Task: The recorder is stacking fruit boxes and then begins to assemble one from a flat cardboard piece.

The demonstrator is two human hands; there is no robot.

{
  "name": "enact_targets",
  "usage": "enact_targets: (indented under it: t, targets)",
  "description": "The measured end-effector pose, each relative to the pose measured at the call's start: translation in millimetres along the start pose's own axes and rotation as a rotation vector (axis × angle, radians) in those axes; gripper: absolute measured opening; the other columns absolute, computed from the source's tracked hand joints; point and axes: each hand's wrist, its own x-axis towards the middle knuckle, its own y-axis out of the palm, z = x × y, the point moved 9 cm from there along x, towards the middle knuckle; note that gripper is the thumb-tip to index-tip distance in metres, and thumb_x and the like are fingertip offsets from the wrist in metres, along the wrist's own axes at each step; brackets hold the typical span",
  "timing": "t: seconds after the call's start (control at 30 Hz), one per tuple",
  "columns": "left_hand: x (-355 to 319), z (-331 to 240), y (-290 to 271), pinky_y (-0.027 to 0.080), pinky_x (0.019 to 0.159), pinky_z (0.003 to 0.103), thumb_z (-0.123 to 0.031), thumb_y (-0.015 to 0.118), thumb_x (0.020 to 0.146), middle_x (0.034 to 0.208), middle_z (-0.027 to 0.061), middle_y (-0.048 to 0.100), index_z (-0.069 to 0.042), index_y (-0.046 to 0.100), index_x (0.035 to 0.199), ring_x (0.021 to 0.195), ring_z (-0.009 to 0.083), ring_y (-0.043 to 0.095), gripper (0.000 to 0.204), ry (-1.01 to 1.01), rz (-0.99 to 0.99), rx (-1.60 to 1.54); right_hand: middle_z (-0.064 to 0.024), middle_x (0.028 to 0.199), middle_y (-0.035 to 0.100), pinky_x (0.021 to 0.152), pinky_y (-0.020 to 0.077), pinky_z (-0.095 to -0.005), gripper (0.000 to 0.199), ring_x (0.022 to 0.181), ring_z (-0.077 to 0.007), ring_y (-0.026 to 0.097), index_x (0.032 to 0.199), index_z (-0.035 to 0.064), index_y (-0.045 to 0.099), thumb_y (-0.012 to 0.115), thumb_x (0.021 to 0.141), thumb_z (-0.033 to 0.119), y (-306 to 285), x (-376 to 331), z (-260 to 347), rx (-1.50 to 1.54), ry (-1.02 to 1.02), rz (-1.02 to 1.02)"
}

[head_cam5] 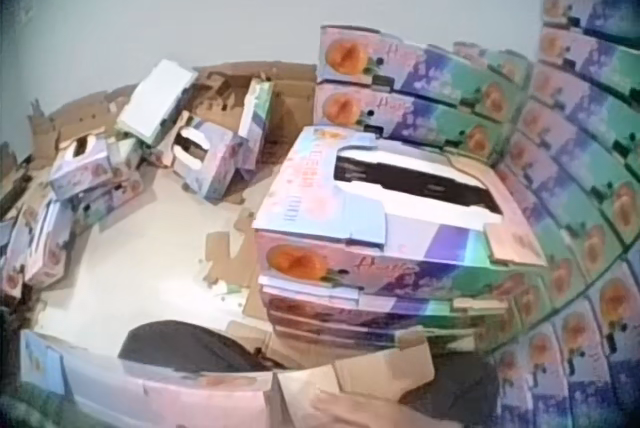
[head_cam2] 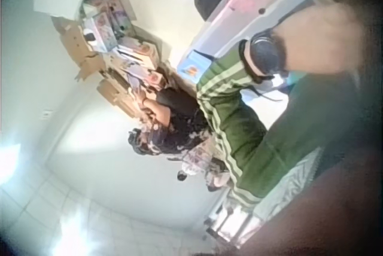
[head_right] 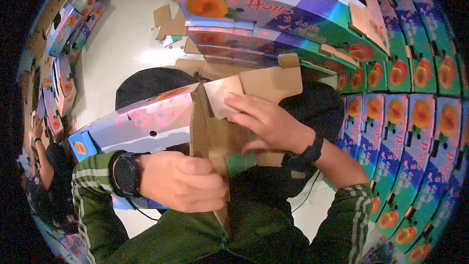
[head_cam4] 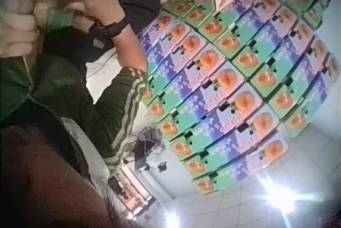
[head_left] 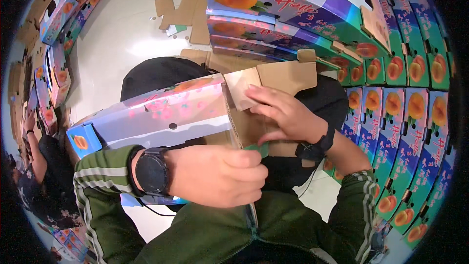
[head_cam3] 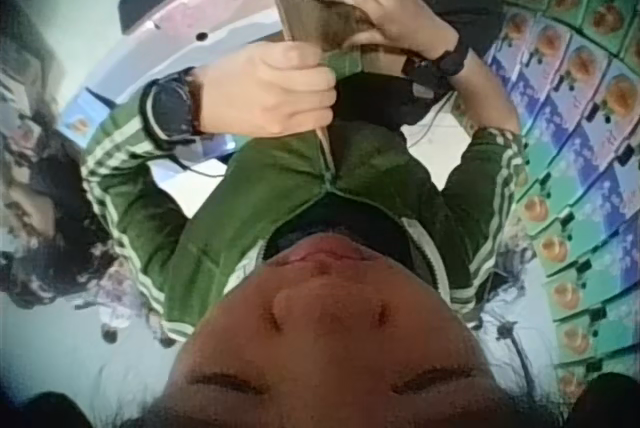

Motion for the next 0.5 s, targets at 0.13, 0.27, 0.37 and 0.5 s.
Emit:
enact_targets:
  t: [0.13,0.27,0.37,0.5]
  targets:
    - [0.1,2.2,-0.4,0.038,0.093,0.029,-0.023,0.058,0.071,0.077,-0.0008,0.049,-0.016,0.053,0.073,0.089,0.0153,0.053,0.009,-0.018,-0.031,0.002,-0.0164,0.149,0.037,0.112,0.0262,-0.0568,0.096,0.141,-0.0319,0.032,0.137,0.0039,0.044,0.085,0.056,0.035,-7.2,-3.3,23.0,-0.145,0.055,0.007]
    - [2.8,2.9,3.4,0.039,0.091,0.029,-0.023,0.058,0.069,0.076,-0.0007,0.049,-0.015,0.052,0.072,0.088,0.0156,0.053,0.010,-0.012,-0.021,-0.022,-0.0138,0.153,0.032,0.115,0.0225,-0.0539,0.091,0.143,-0.0287,0.029,0.144,0.0026,0.036,0.077,0.067,0.028,6.2,-5.2,31.3,-0.321,0.246,0.138]
    - [14.7,18.7,10.4,0.039,0.082,0.029,-0.027,0.057,0.068,0.077,-0.0029,0.050,-0.017,0.052,0.075,0.081,0.0128,0.051,0.013,-0.040,0.109,-0.082,-0.0131,0.154,0.030,0.116,0.0190,-0.0548,0.081,0.144,-0.0280,0.028,0.146,0.0006,0.032,0.067,0.077,0.023,22.5,-7.4,22.5,-0.398,0.256,0.099]
    - [25.9,34.7,37.1,0.040,0.082,0.031,-0.024,0.058,0.066,0.076,-0.0008,0.051,-0.014,0.053,0.073,0.085,0.0171,0.052,0.013,-0.071,0.130,-0.095,-0.0141,0.153,0.029,0.116,0.0169,-0.0563,0.061,0.144,-0.0333,0.026,0.145,0.0102,0.038,0.053,0.087,0.020,25.4,-6.0,18.5,-0.476,0.303,0.014]
